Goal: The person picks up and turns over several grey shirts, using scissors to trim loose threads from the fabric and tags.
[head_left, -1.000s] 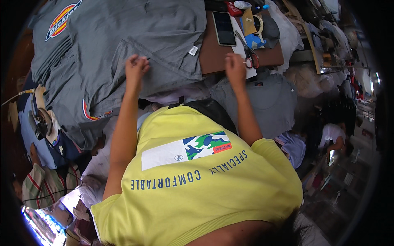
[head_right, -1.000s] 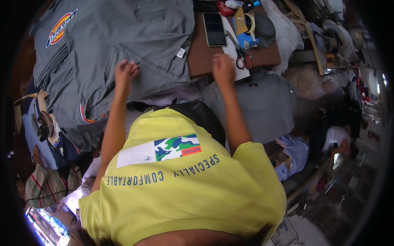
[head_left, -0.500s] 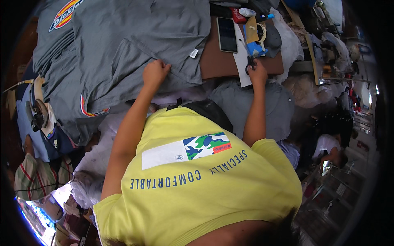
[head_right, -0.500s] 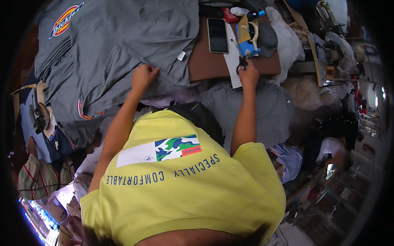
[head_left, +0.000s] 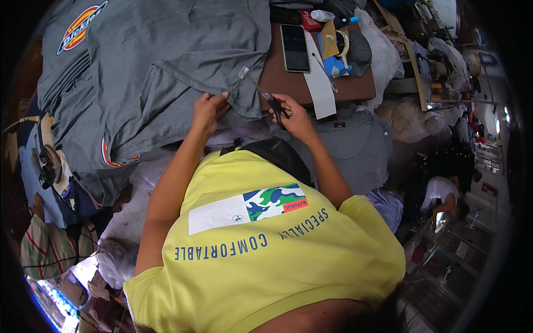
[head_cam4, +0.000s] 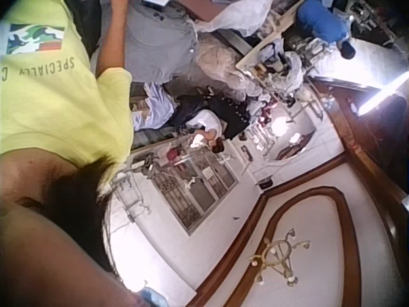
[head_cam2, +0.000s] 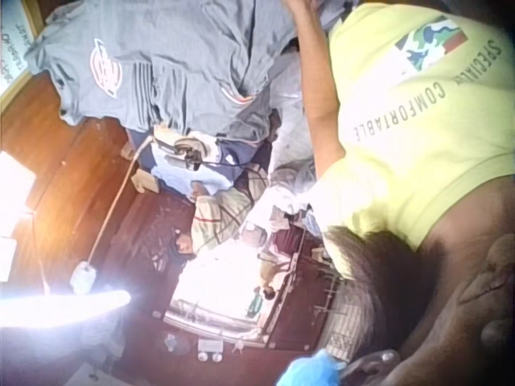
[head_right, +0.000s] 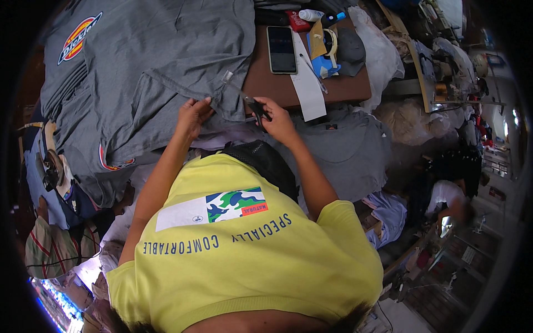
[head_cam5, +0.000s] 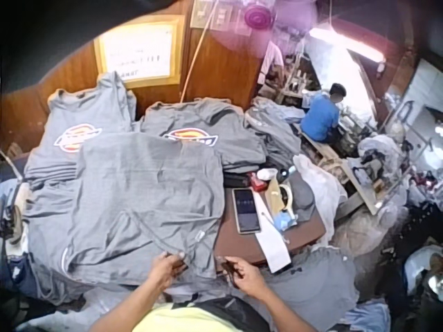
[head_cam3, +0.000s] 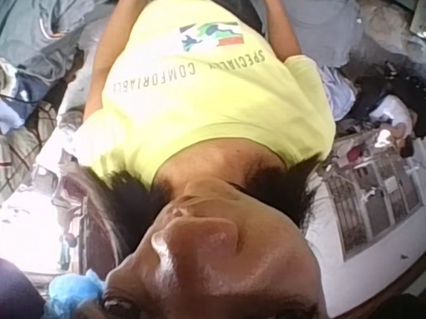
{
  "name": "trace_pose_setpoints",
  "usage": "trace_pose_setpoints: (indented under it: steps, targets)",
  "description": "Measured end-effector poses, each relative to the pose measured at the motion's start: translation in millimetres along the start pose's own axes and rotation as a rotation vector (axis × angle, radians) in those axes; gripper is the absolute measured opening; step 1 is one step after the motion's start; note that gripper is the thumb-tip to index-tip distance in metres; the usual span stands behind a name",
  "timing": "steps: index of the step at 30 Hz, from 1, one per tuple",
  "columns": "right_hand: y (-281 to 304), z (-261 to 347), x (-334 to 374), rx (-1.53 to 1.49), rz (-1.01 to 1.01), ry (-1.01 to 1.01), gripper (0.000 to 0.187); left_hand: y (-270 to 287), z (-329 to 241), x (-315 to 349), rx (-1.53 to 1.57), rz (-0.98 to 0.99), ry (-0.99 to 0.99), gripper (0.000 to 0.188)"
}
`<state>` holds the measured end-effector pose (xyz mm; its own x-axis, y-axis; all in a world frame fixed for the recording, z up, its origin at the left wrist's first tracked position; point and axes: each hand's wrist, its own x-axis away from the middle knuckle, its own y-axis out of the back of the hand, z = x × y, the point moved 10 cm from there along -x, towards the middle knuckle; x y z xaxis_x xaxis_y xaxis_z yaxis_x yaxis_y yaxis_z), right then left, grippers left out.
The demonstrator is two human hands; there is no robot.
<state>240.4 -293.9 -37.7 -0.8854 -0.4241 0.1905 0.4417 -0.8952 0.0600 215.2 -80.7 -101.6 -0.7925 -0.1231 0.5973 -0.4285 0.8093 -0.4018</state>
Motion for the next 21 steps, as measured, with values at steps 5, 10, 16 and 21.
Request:
trace_pose_setpoints:
  steps: [5, 10, 16, 21]
  targets:
    - [-2.2, -0.2, -1.0, 0.199, -0.022, 0.046, 0.053, -4.2, -7.5, 4.7, 0.02, 0.04, -0.062, 0.021]
    - [-5.5, -2.8, 0.0, 0.435, -0.014, -0.019, 0.067, -8.8, -10.4, 8.4, 0.073, 0.074, -0.078, 0.022]
    - [-20.8, -8.2, -10.9, 0.474, 0.051, -0.068, 0.068, -11.8, -11.1, 8.3, 0.104, 0.101, -0.098, 0.022]
    - [-30.3, 5.9, -17.8, 0.446, 0.106, -0.153, 0.069, -13.2, -16.2, 13.0, 0.091, 0.101, -0.122, 0.02]
